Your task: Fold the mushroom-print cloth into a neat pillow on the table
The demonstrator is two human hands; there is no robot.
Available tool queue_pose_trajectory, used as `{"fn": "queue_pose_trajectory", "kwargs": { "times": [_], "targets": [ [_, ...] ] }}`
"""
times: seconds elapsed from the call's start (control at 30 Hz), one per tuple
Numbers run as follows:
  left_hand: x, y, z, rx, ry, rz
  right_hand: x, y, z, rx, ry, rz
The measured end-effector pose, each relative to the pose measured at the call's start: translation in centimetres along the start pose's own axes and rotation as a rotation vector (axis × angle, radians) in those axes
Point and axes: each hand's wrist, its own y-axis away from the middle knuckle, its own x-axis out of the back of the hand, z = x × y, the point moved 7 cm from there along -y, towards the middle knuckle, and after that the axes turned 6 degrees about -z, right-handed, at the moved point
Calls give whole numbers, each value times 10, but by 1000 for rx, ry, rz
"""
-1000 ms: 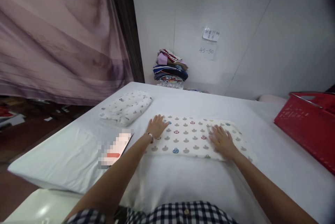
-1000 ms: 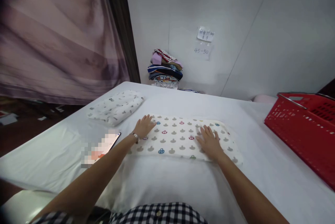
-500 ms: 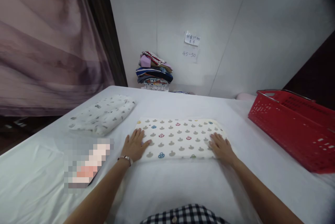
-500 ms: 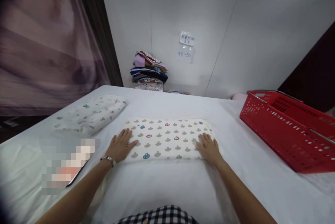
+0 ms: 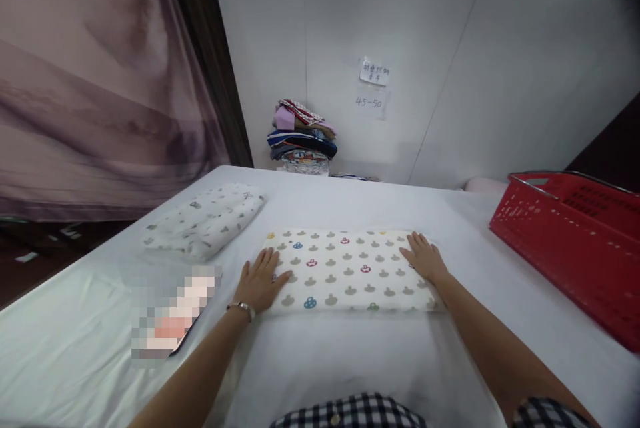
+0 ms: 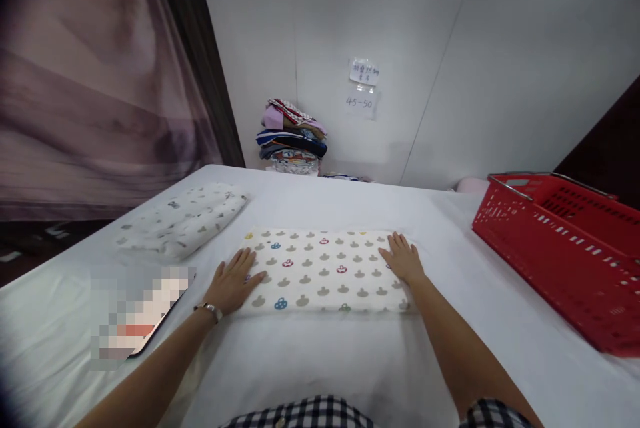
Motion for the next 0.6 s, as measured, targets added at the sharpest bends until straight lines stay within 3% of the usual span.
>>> {"fn": "queue_pose_trajectory", "kwargs": {
  "times": [0.33,0.47,0.6],
  "targets": [
    [8,5,-4,17,229,-39,4,5,-1,42,-33,27],
    [13,25,-11,57,277,26,0,40,-31,168,-63,119],
    [0,46,-11,66,201,37,-21,82,-66,345,-39,94]
  ]
}}
